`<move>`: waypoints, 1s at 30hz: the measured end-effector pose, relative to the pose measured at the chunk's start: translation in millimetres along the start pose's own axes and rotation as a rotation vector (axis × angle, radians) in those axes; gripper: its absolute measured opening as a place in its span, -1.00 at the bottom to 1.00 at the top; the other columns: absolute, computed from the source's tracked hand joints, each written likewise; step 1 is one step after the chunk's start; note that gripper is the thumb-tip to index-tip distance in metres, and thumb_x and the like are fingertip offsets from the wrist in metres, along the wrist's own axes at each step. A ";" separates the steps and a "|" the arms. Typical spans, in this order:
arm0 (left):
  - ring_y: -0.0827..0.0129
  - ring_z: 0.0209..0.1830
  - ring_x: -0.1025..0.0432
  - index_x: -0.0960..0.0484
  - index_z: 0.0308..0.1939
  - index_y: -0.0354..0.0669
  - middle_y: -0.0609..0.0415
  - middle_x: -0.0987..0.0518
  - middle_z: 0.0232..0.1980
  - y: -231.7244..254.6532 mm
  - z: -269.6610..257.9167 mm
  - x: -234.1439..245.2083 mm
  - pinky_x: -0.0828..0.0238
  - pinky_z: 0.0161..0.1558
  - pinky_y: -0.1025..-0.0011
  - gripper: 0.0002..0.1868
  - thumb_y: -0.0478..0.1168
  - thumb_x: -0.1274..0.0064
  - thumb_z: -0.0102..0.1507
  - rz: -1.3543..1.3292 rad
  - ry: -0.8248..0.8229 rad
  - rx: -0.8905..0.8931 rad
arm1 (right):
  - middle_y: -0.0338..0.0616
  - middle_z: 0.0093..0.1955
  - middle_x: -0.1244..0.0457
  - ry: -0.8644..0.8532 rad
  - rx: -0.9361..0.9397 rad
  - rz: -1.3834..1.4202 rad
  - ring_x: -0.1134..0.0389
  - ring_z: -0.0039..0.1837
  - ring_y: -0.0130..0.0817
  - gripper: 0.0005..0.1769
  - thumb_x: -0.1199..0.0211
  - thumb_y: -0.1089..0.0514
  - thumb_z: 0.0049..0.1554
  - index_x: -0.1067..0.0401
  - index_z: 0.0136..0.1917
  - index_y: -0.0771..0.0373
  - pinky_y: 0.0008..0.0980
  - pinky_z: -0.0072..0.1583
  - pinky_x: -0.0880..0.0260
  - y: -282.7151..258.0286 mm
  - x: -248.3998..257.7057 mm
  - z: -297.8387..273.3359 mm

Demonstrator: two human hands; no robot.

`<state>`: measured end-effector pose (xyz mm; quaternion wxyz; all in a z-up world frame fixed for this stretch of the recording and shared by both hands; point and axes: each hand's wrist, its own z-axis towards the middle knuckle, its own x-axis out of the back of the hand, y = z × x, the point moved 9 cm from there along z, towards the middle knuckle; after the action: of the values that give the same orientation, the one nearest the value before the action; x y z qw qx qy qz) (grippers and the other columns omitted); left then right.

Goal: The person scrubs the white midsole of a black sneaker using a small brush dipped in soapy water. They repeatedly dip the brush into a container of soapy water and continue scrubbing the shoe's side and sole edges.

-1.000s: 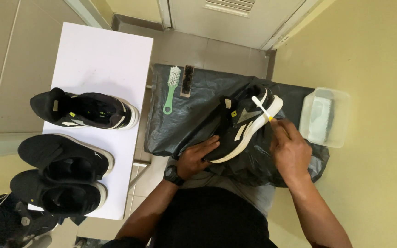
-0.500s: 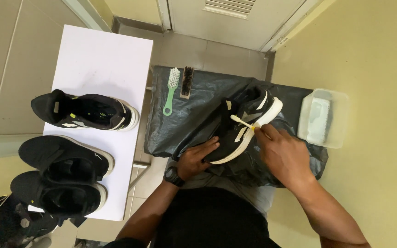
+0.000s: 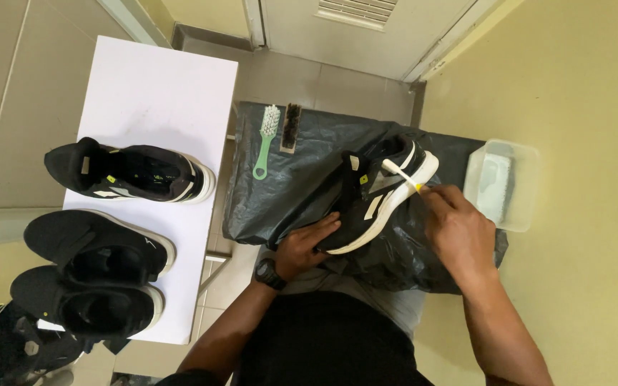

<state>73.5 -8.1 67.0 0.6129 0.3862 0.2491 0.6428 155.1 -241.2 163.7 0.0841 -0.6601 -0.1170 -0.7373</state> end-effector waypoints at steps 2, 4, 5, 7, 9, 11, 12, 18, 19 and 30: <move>-0.14 0.23 -0.46 -0.54 0.26 -0.45 -0.32 -0.54 0.28 3.6 3.4 1.4 -0.53 0.12 0.00 -0.50 -0.21 -0.18 0.29 0.012 0.001 0.002 | -0.51 0.09 -0.33 0.044 -0.028 0.014 -0.48 -0.06 -0.19 -0.73 -0.16 0.10 0.22 -0.60 0.11 -0.17 -0.22 -0.11 -0.54 11.1 -6.3 3.0; -0.15 0.22 -0.47 -0.55 0.25 -0.45 -0.33 -0.55 0.26 4.1 4.4 1.9 -0.54 0.10 0.00 -0.50 -0.21 -0.18 0.29 0.023 0.000 0.007 | -0.50 0.06 -0.34 0.086 -0.056 0.029 -0.49 -0.07 -0.17 -0.77 -0.20 0.09 0.25 -0.62 0.10 -0.15 -0.22 -0.12 -0.54 22.8 -13.4 6.1; -0.15 0.22 -0.47 -0.54 0.26 -0.45 -0.33 -0.54 0.28 3.6 3.5 1.6 -0.53 0.11 -0.01 -0.49 -0.20 -0.17 0.30 0.017 0.004 0.005 | -0.48 0.04 -0.35 0.101 -0.062 0.063 -0.49 -0.07 -0.17 -0.80 -0.24 0.11 0.26 -0.63 0.08 -0.13 -0.21 -0.13 -0.53 28.6 -17.5 7.5; -0.15 0.23 -0.46 -0.53 0.28 -0.44 -0.33 -0.53 0.29 1.9 2.6 1.5 -0.53 0.11 -0.03 -0.48 -0.19 -0.15 0.31 0.011 0.006 0.000 | -0.46 0.02 -0.36 0.117 -0.070 0.096 -0.50 -0.07 -0.17 -0.82 -0.27 0.12 0.27 -0.65 0.06 -0.11 -0.21 -0.14 -0.52 39.8 -29.9 12.3; -0.13 0.23 -0.47 -0.55 0.27 -0.44 -0.31 -0.54 0.29 2.0 3.1 1.5 -0.52 0.12 -0.01 -0.50 -0.21 -0.16 0.30 0.016 0.004 -0.006 | -0.43 0.02 -0.35 0.140 -0.075 0.155 -0.49 -0.04 -0.15 -0.86 -0.28 0.07 0.30 -0.63 0.06 -0.13 -0.16 -0.11 -0.53 51.9 -43.0 17.1; -0.14 0.22 -0.47 -0.55 0.26 -0.45 -0.32 -0.55 0.27 2.9 4.1 1.3 -0.52 0.11 -0.01 -0.50 -0.21 -0.16 0.30 0.012 0.001 -0.011 | -0.41 0.00 -0.35 0.159 -0.088 0.147 -0.48 -0.06 -0.15 -0.87 -0.30 0.06 0.30 -0.64 0.06 -0.11 -0.15 -0.11 -0.53 58.4 -51.0 24.9; -0.14 0.21 -0.48 -0.55 0.25 -0.45 -0.32 -0.56 0.26 3.7 4.4 1.6 -0.53 0.10 -0.02 -0.51 -0.21 -0.16 0.30 0.009 0.001 -0.014 | -0.40 -0.02 -0.36 0.176 -0.098 0.139 -0.48 -0.07 -0.15 -0.88 -0.31 0.06 0.31 -0.65 0.06 -0.10 -0.15 -0.12 -0.54 61.8 -54.3 28.6; -0.11 0.19 -0.50 -0.55 0.26 -0.45 -0.32 -0.56 0.26 2.6 2.6 0.8 -0.55 0.09 0.02 -0.51 -0.22 -0.16 0.31 0.035 0.006 0.000 | -0.34 0.00 -0.36 0.237 -0.090 0.191 -0.48 -0.05 -0.06 -0.83 -0.33 0.14 0.26 -0.66 0.09 -0.03 -0.02 -0.11 -0.54 59.2 -50.5 33.8; -0.11 0.19 -0.50 -0.55 0.26 -0.45 -0.32 -0.56 0.26 2.7 2.7 0.7 -0.55 0.09 0.02 -0.51 -0.22 -0.16 0.31 0.034 0.006 0.000 | -0.34 0.00 -0.36 0.236 -0.091 0.190 -0.48 -0.05 -0.06 -0.83 -0.33 0.14 0.26 -0.66 0.09 -0.03 -0.02 -0.11 -0.54 55.7 -49.8 30.1; -0.09 0.12 -0.55 -0.56 0.25 -0.43 -0.31 -0.59 0.22 7.8 10.3 2.5 -0.60 0.01 0.08 -0.48 -0.22 -0.23 0.26 0.102 -0.008 0.041 | -0.24 0.05 -0.36 0.338 0.011 0.364 -0.48 0.03 -0.01 -0.74 -0.27 0.31 0.13 -0.63 0.06 0.10 -0.16 -0.03 -0.53 6.2 -58.4 -26.4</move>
<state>77.3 -8.2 79.6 0.5722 0.4133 0.2396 0.6666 138.3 -256.4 103.4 0.2377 -0.5372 0.0155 -0.8091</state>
